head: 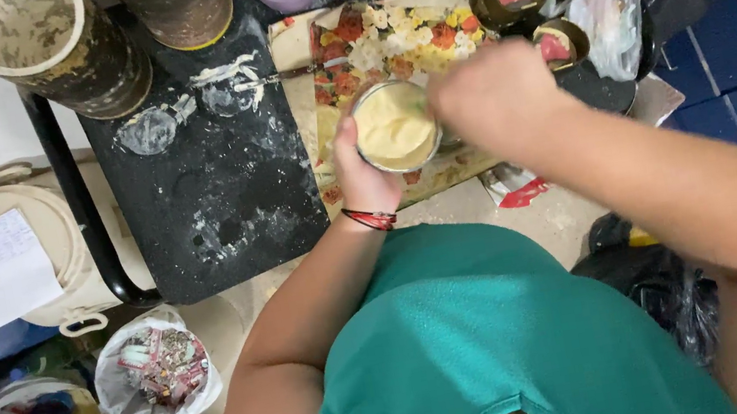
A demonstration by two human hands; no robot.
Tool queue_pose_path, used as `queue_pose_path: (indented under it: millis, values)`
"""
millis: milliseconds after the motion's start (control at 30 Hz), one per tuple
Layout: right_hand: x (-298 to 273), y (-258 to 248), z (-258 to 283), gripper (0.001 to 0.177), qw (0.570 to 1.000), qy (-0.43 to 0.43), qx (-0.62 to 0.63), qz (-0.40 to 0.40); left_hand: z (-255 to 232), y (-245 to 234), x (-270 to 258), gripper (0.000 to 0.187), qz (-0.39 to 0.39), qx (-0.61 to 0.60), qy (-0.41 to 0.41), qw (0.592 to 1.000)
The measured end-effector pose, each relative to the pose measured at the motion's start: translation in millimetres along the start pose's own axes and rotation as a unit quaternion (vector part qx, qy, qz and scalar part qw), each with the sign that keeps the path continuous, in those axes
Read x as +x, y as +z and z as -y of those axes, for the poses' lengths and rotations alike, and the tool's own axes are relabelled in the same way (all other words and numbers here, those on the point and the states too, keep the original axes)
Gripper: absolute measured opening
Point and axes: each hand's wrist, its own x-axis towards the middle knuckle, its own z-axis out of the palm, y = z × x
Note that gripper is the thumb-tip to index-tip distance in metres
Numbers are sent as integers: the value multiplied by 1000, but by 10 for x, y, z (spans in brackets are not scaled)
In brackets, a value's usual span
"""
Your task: Mixing dental stone in a bowl and pouring it into multiple molds using a spatula
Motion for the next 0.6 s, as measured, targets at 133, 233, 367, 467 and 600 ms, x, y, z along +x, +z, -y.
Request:
queue_pose_path:
  millis: [133, 233, 367, 467, 600]
  values:
    - [-57, 324, 245, 20, 999, -28, -1, -40, 125, -236, 92, 65, -7, 12, -6, 1000]
    - [-37, 89, 72, 26, 999, -17, 33, -22, 105, 8, -119, 56, -43, 9, -49, 998]
    - [-71, 225, 195, 25, 999, -10, -33, -37, 155, -134, 109, 52, -32, -54, 10, 998]
    - [-91, 122, 200, 23, 1000, -16, 10, -25, 229, -77, -46, 50, -37, -49, -5, 998]
    - [-124, -3, 31, 32, 998, 7, -14, 56, 120, -120, -98, 58, -7, 10, -27, 1000]
